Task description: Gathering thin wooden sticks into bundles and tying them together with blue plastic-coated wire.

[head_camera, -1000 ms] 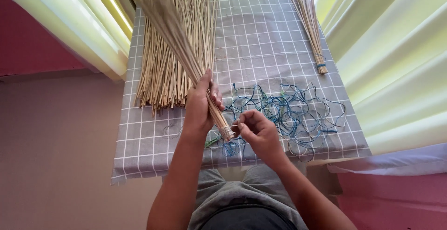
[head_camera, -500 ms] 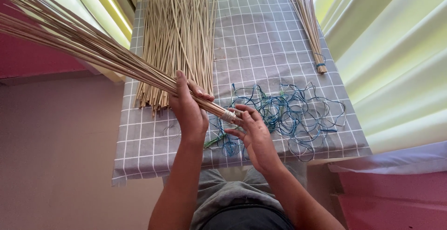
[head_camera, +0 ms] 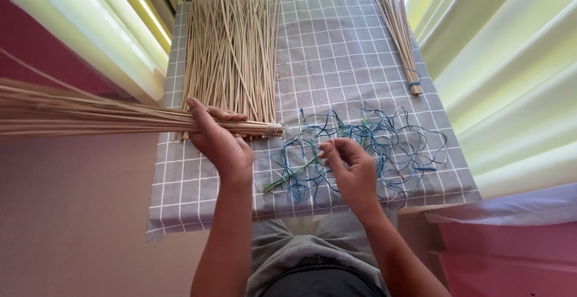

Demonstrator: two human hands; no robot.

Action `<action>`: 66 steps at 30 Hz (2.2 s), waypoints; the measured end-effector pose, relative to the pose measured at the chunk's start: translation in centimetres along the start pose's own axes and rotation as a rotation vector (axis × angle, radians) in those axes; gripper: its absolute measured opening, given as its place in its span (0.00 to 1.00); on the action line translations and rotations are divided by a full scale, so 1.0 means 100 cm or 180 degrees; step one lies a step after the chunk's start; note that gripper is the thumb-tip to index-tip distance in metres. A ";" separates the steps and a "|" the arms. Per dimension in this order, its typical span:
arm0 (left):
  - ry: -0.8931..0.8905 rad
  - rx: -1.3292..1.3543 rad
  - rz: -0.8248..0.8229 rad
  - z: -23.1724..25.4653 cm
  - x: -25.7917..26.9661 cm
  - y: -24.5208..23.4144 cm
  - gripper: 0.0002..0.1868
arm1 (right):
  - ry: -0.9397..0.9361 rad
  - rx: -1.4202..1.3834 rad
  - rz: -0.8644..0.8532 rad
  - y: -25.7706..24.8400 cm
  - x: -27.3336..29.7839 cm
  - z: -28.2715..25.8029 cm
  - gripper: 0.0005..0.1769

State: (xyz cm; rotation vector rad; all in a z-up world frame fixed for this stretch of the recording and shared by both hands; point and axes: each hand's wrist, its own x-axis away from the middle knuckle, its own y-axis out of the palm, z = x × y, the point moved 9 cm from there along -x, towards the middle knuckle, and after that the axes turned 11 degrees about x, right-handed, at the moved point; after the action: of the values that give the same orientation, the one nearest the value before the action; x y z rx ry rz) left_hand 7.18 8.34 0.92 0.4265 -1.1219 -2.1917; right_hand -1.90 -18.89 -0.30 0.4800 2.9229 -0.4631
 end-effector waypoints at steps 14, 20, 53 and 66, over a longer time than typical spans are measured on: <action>0.0030 -0.0130 -0.0127 0.017 0.019 0.005 0.20 | -0.0131 -0.1099 0.0149 -0.016 -0.023 -0.010 0.15; -0.0010 -0.0422 -0.0768 0.011 0.054 0.031 0.25 | -0.1044 0.0004 -0.0803 0.058 -0.006 -0.049 0.34; -0.0300 -0.0585 -0.1407 0.032 0.014 0.013 0.12 | -0.1252 0.2270 -0.1540 0.030 -0.003 -0.060 0.23; -0.1177 -0.0967 -0.2411 -0.030 0.079 0.045 0.13 | -0.0008 0.0985 -0.1493 0.021 0.004 -0.023 0.23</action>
State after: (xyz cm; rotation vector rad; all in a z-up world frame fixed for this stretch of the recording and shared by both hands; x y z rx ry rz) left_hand 4.64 -0.68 2.86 0.3518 -0.8530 -3.1543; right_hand -1.77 -16.16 1.27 -0.1899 2.9583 -0.9779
